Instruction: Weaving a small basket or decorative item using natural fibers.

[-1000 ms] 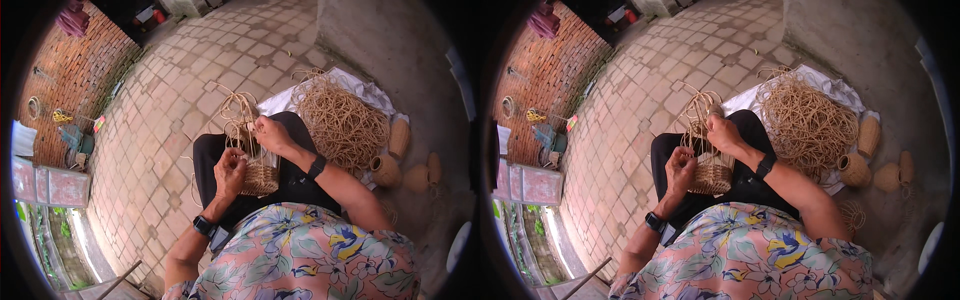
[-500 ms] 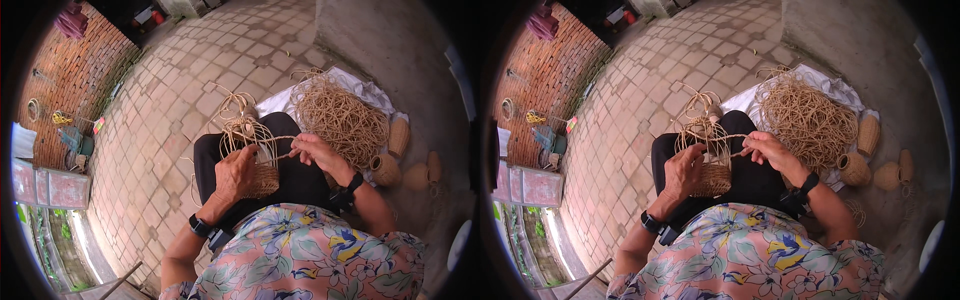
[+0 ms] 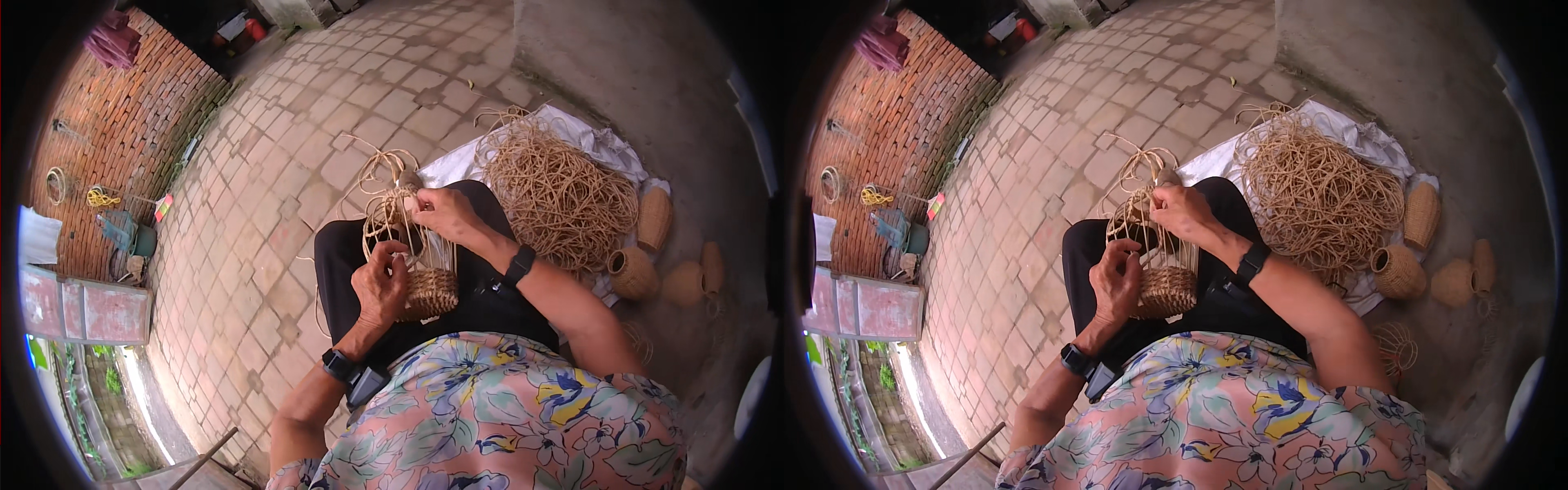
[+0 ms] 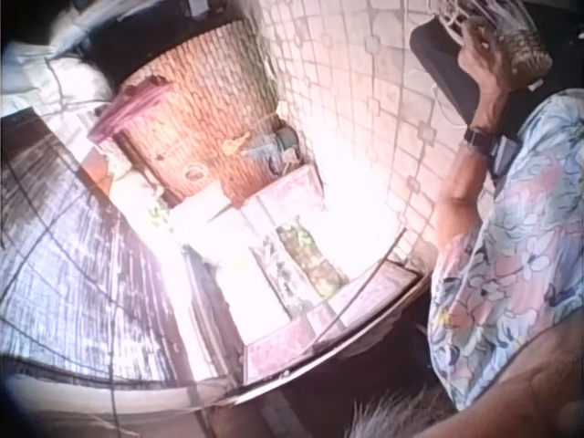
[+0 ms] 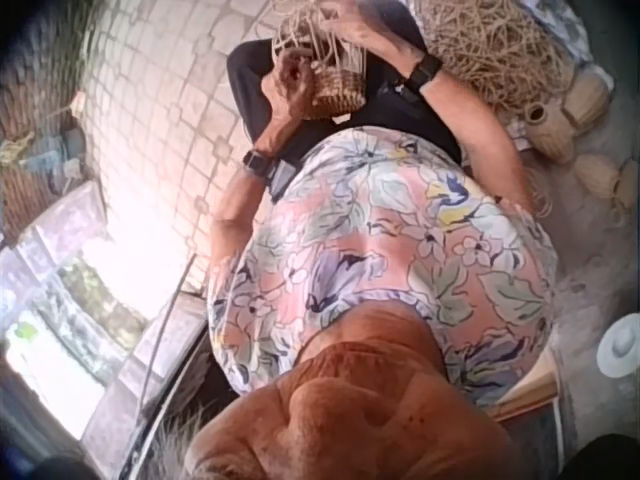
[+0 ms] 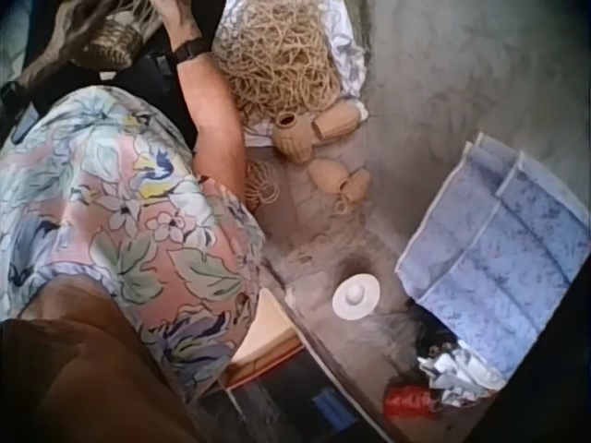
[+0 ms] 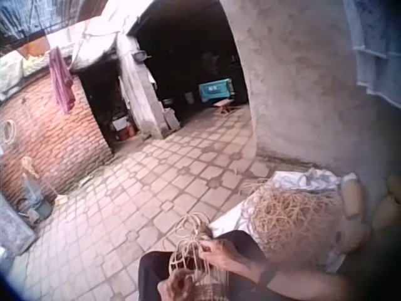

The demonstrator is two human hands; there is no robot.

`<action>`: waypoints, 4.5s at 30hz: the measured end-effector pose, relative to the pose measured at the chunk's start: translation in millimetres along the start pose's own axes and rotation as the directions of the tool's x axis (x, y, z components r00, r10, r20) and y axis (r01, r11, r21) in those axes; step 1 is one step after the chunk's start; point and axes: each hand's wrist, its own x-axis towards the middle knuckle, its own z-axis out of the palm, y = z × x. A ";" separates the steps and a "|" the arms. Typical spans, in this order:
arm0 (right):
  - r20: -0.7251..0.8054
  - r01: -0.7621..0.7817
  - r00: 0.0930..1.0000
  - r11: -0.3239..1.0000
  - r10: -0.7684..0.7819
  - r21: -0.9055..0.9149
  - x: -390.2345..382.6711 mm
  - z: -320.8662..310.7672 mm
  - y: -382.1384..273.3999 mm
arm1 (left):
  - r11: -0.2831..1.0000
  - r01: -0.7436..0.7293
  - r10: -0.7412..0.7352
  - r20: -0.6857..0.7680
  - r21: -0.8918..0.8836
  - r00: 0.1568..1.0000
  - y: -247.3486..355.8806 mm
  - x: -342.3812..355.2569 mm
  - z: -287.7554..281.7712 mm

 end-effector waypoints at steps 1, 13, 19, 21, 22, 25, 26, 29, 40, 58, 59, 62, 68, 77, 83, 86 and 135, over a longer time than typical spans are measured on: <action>-0.002 0.023 1.000 0.984 -0.024 -0.177 1.6 8.3 -4.5 | 1.000 0.002 -0.002 -0.003 0.000 1.000 -5.0 -3.3 0.6; 0.487 -0.459 0.867 0.559 0.110 0.691 -82.7 -58.3 -18.7 | 0.949 0.161 -0.173 -0.019 -0.270 0.985 -23.5 -14.4 -4.2; -0.239 -0.311 0.857 0.828 0.456 0.466 -78.2 -163.5 76.6 | 0.968 0.148 -0.159 -0.038 -0.204 0.987 -21.4 -15.0 -7.9; -0.275 -0.378 0.808 0.816 0.521 0.437 -107.7 -218.7 113.2 | 0.966 0.160 -0.174 -0.054 -0.205 0.983 -23.7 -16.0 -9.5; -0.318 -0.446 0.746 0.793 0.585 0.414 -123.5 -241.8 126.2 | 0.976 0.165 -0.169 -0.021 -0.140 0.985 -23.8 -14.7 -13.0; -0.396 -0.698 0.660 0.716 0.638 -0.008 -126.8 -276.0 150.1 | 0.999 0.021 -0.016 -0.096 0.042 0.995 -10.2 -0.5 -16.6; -0.409 -0.749 0.661 0.522 0.628 -0.408 -122.7 -277.7 156.2 | 0.978 -0.102 0.138 -0.195 0.184 0.971 -2.6 5.2 -20.9; -0.137 -0.496 0.832 0.832 0.537 0.248 -114.7 -191.1 74.9 | 0.966 -0.155 0.156 0.010 0.205 0.988 16.4 15.7 -28.0; 0.316 -0.315 0.947 0.359 0.058 0.879 -77.7 -31.3 -26.8 | 0.998 0.054 -0.050 0.095 -0.038 0.994 -3.7 6.2 -14.1; 0.191 0.113 0.980 0.948 -0.058 -0.296 -6.2 -1.1 -37.4 | 0.907 0.411 -0.420 0.291 0.093 0.860 9.3 12.8 -20.0; 0.192 0.113 0.980 0.949 -0.057 -0.295 -10.0 5.0 -39.9 | 0.908 0.409 -0.417 0.289 0.091 0.862 8.2 12.1 -20.0; 0.130 0.175 0.982 0.931 -0.139 -0.322 -16.9 12.7 -37.5 | 0.908 0.411 -0.415 0.307 0.082 0.857 8.6 12.9 -21.8; 0.094 -0.195 0.978 0.979 0.189 0.060 -74.3 -29.2 -12.3 | 0.978 -0.045 0.038 0.041 0.202 0.998 3.0 13.2 -22.3; 0.131 -0.301 0.953 0.886 0.272 0.352 -67.9 -71.6 18.9 | 0.918 -0.180 0.066 0.311 0.354 0.948 27.6 26.0 -3.4; 0.092 -0.192 0.981 0.910 0.170 0.367 -17.2 -19.5 9.6 | 0.914 -0.166 0.079 0.238 0.370 0.968 18.7 19.9 6.5; -0.034 0.033 0.998 0.954 -0.045 -0.298 -7.6 -5.4 2.1 | 0.957 -0.108 0.075 0.129 0.271 0.989 12.0 14.2 4.8; 0.096 0.002 0.995 0.976 0.020 -0.219 -12.1 2.5 -25.8 | 0.987 0.084 -0.108 0.174 0.140 0.979 13.3 9.6 -8.2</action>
